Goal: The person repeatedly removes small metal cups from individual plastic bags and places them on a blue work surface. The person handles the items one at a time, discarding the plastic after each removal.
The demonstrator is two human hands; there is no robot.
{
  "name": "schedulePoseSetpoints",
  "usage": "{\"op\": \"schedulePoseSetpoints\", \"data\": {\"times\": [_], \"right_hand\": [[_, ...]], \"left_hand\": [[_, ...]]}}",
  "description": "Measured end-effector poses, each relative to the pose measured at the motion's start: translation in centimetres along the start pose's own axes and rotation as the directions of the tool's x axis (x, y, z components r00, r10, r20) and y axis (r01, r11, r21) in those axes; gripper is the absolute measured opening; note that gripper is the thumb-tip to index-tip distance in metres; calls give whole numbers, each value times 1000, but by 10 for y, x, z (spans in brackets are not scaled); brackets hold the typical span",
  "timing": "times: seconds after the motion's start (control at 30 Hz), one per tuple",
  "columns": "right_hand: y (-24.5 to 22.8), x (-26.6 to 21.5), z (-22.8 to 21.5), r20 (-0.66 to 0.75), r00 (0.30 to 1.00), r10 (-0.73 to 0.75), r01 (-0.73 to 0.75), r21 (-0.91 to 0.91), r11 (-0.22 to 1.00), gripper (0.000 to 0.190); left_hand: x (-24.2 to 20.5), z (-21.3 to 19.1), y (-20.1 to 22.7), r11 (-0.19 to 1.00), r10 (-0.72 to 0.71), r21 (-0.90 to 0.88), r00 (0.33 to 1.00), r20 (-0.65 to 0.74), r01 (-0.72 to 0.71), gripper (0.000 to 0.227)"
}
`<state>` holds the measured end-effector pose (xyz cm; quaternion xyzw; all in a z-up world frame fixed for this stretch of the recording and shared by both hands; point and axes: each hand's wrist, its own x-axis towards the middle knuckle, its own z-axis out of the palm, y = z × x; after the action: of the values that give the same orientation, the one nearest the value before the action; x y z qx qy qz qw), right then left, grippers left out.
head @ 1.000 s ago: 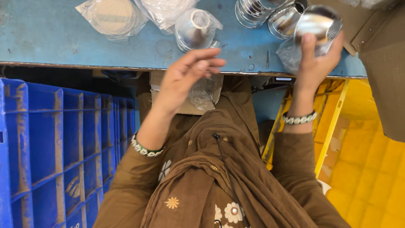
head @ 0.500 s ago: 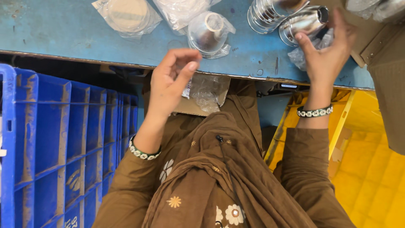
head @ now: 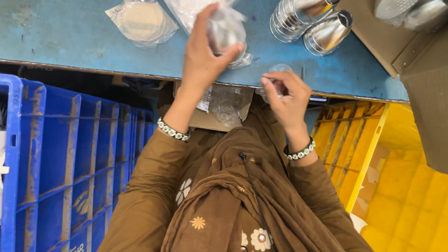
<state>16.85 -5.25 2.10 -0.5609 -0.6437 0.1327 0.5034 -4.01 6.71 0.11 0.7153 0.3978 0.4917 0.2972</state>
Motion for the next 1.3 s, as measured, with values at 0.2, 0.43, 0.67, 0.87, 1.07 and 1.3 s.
{"op": "schedulePoseSetpoints", "data": {"times": [0.2,0.43,0.67,0.87,1.07,1.3], "right_hand": [[-25,31,25,56,996,-64,60,67,996,16],[-56,32,32,-33,980,-195,195,-7,981,15],[-86,15,21,92,967,-236,244,-81,966,25],[-64,3,33,115,968,-224,247,-266,932,28],[-36,-12,45,174,955,-240,275,-218,936,26],[-18,-21,43,5,923,-385,375,-233,897,27]], "left_hand": [[10,-12,-20,776,-299,-599,951,-72,199,70],[-40,-46,67,256,-312,-956,948,61,145,70],[-70,-18,81,102,-325,-907,875,358,409,66],[-103,20,85,488,-364,-783,905,220,386,66],[-117,22,75,461,-401,-789,888,224,407,70],[-126,31,62,347,-511,-818,824,245,459,71]]}}
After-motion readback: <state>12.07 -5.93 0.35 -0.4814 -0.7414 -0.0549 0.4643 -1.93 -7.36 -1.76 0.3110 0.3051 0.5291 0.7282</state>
